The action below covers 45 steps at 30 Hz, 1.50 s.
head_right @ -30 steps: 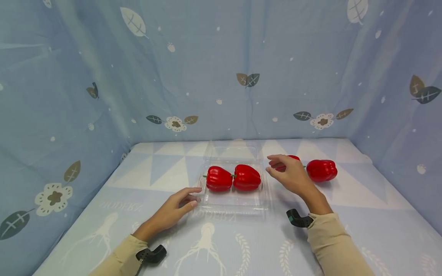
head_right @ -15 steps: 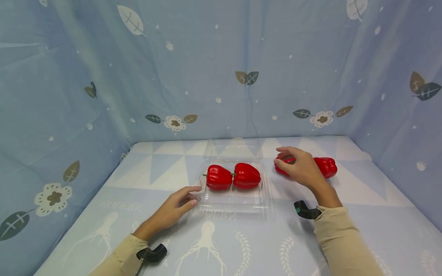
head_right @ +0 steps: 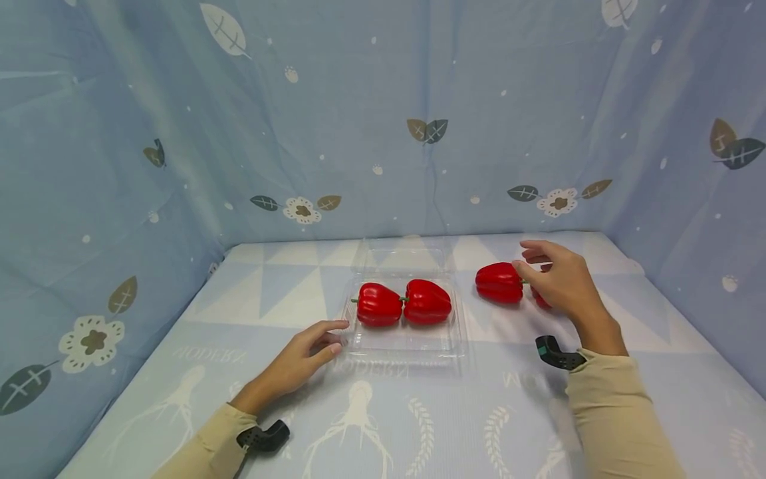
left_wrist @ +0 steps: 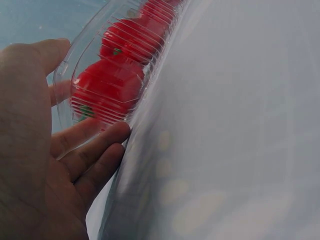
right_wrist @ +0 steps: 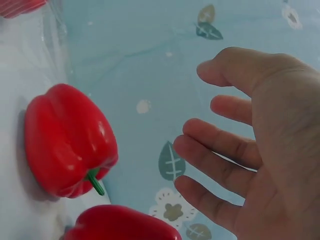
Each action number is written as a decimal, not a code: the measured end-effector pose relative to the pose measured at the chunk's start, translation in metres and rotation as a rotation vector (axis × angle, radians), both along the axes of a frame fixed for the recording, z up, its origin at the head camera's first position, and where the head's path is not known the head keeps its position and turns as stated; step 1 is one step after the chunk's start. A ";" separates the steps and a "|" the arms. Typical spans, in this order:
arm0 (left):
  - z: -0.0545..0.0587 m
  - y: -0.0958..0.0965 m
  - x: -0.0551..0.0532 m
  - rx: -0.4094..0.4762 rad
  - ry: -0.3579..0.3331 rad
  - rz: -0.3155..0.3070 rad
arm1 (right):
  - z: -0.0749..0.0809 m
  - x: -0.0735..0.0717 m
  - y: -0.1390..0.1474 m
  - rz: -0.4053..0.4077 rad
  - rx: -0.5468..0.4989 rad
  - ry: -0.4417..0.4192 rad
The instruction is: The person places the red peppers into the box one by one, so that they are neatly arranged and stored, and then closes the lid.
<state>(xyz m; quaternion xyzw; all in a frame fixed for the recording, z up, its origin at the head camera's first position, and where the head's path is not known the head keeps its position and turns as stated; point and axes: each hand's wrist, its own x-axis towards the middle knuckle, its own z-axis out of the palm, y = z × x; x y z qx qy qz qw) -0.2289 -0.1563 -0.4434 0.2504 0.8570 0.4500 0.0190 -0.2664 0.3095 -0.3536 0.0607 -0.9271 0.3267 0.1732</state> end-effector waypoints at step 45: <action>0.002 -0.001 0.000 -0.015 0.021 -0.007 | -0.039 -0.013 0.051 -0.193 -0.029 -0.160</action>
